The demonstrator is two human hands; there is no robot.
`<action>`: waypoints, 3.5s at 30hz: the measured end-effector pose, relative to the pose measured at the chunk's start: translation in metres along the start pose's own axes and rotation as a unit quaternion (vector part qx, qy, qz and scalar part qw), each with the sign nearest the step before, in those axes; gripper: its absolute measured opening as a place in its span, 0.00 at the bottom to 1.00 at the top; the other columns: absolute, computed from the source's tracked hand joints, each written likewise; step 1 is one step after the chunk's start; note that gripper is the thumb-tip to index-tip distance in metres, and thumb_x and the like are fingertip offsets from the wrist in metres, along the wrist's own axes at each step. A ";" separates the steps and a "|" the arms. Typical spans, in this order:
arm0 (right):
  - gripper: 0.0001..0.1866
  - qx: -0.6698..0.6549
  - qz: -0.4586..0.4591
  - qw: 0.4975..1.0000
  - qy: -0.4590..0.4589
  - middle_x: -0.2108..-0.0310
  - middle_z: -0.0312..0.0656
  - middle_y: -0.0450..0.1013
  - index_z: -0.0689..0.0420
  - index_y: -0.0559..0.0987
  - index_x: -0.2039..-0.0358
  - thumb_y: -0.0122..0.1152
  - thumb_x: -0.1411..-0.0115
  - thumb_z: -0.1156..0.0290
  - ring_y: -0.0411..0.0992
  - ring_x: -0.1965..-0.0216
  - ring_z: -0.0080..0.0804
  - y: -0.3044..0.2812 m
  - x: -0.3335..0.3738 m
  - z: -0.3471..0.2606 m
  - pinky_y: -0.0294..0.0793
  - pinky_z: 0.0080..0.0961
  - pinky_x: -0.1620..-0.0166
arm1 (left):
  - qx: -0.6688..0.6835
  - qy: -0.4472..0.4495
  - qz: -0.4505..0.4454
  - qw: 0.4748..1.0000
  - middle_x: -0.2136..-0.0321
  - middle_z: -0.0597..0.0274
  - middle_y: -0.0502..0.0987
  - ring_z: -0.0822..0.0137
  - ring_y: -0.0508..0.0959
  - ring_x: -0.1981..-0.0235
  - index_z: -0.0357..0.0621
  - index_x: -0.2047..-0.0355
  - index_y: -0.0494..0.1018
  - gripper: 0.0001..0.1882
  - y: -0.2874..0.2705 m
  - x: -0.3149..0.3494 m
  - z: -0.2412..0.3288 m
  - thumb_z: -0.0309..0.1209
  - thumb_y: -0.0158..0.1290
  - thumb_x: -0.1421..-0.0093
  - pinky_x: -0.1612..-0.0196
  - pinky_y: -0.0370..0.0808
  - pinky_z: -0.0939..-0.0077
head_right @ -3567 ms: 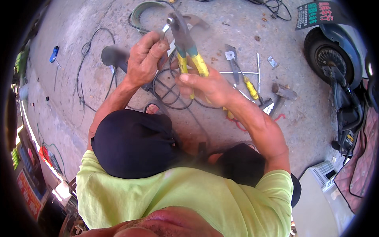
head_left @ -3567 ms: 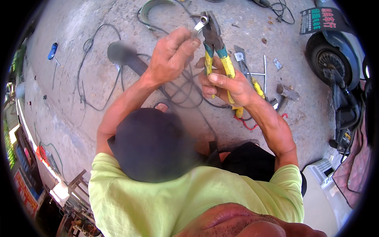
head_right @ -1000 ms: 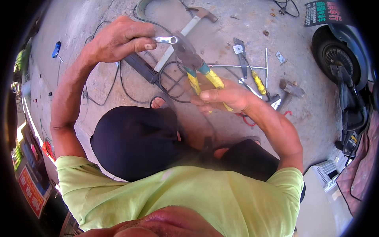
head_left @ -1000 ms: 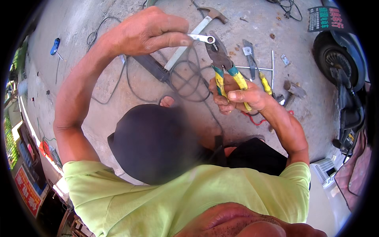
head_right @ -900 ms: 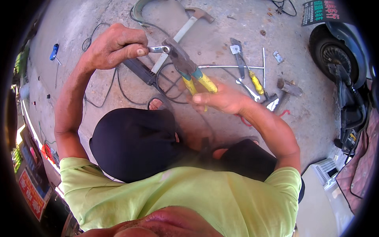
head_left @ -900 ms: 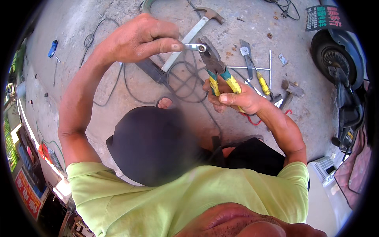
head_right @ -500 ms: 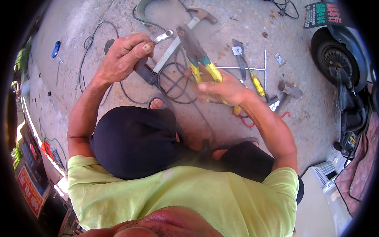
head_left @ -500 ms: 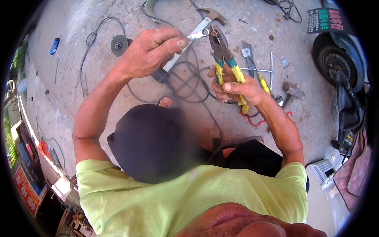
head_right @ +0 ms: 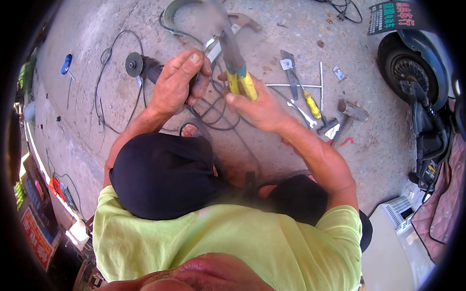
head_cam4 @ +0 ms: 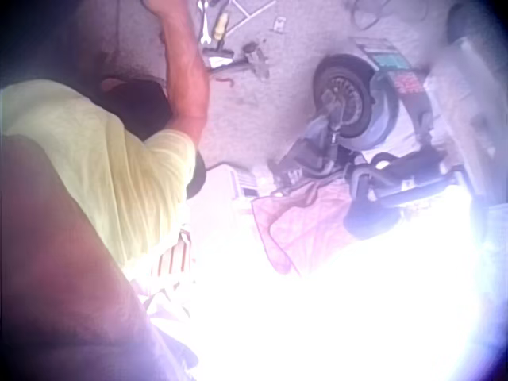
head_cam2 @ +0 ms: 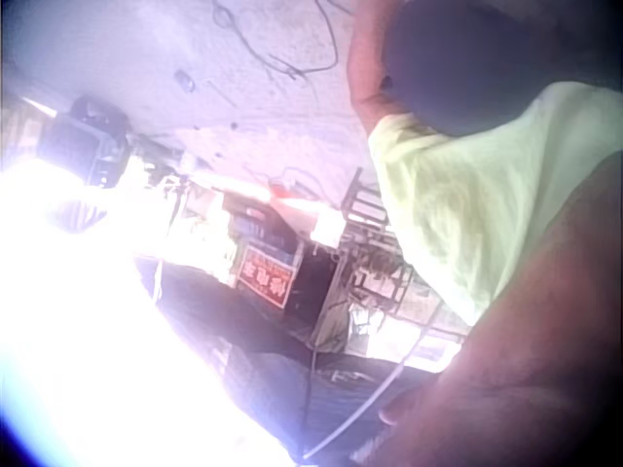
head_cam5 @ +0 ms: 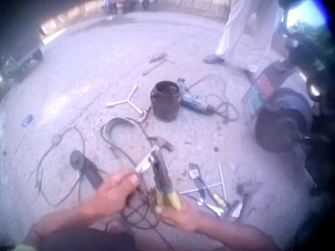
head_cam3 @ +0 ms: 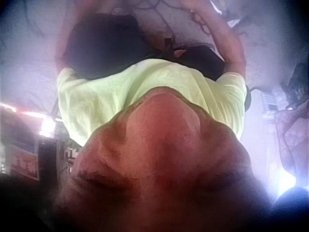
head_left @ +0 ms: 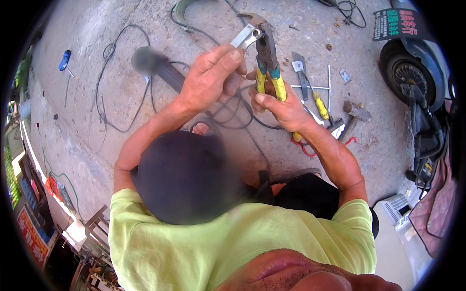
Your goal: The person uses pliers and a wrench to tighten a nut onto a small metal fitting while working on a concrete floor.
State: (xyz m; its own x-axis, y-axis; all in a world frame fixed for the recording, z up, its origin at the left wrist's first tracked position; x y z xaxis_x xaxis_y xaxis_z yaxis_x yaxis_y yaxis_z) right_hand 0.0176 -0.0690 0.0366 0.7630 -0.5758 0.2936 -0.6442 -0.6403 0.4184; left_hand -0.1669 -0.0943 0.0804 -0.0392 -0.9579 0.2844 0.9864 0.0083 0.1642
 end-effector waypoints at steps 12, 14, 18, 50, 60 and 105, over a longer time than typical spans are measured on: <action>0.24 0.134 0.088 0.987 -0.032 0.56 0.37 0.73 0.59 0.70 0.40 0.60 0.36 0.70 0.71 0.54 0.26 -0.017 -0.010 0.019 0.72 0.27 0.48 | 0.228 -0.119 -0.007 0.966 0.81 0.59 0.66 0.72 0.61 0.88 0.41 0.62 0.68 0.23 0.029 -0.006 -0.021 0.51 0.41 0.25 0.85 0.60 0.76; 0.23 0.130 0.078 0.988 -0.018 0.55 0.37 0.73 0.59 0.70 0.40 0.60 0.35 0.69 0.71 0.53 0.26 -0.017 -0.008 0.012 0.72 0.27 0.47 | 0.188 -0.083 -0.005 0.979 0.82 0.60 0.66 0.73 0.61 0.88 0.41 0.62 0.68 0.23 0.025 -0.005 -0.024 0.50 0.42 0.25 0.85 0.60 0.77; 0.24 0.085 0.010 0.996 0.015 0.56 0.36 0.73 0.58 0.71 0.41 0.62 0.35 0.66 0.70 0.54 0.25 -0.015 0.000 -0.001 0.71 0.26 0.50 | -0.016 0.087 -0.005 0.996 0.82 0.62 0.69 0.73 0.66 0.86 0.42 0.65 0.71 0.21 0.013 -0.011 -0.017 0.47 0.44 0.25 0.82 0.62 0.77; 0.32 -0.070 -0.110 0.985 0.114 0.61 0.38 0.70 0.60 0.66 0.37 0.64 0.38 0.63 0.66 0.65 0.26 -0.010 0.011 0.006 0.68 0.28 0.60 | -0.168 0.037 -0.024 0.985 0.82 0.69 0.68 0.79 0.63 0.85 0.40 0.66 0.73 0.21 -0.030 0.009 0.005 0.45 0.45 0.26 0.81 0.60 0.84; 0.28 0.049 -0.032 0.998 0.030 0.62 0.39 0.69 0.62 0.65 0.38 0.61 0.35 0.66 0.67 0.64 0.26 -0.003 0.004 0.002 0.68 0.27 0.59 | 0.043 -0.061 -0.014 0.997 0.81 0.63 0.69 0.78 0.63 0.86 0.39 0.65 0.70 0.23 -0.002 0.009 -0.013 0.48 0.43 0.26 0.82 0.62 0.81; 0.23 0.416 0.206 0.866 -0.187 0.63 0.57 0.76 0.62 0.70 0.44 0.59 0.40 0.74 0.77 0.60 0.58 -0.037 -0.037 0.006 0.75 0.44 0.55 | 0.454 -0.163 -0.048 0.875 0.82 0.68 0.63 0.76 0.55 0.88 0.49 0.66 0.68 0.27 0.046 -0.019 -0.019 0.56 0.33 0.25 0.85 0.55 0.80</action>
State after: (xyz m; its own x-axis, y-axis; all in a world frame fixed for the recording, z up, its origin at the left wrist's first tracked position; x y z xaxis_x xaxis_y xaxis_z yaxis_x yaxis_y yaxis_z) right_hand 0.0127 -0.0268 0.0054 0.4892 -0.8670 -0.0942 -0.7918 -0.3963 -0.4648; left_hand -0.1180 -0.0806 0.0649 -0.3037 -0.8355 0.4579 0.4481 0.2989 0.8426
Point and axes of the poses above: each hand's wrist, its own x-axis away from the middle knuckle, its own y-axis out of the palm, z = x × y, the point moved 4 cm from there along -x, towards the middle knuckle
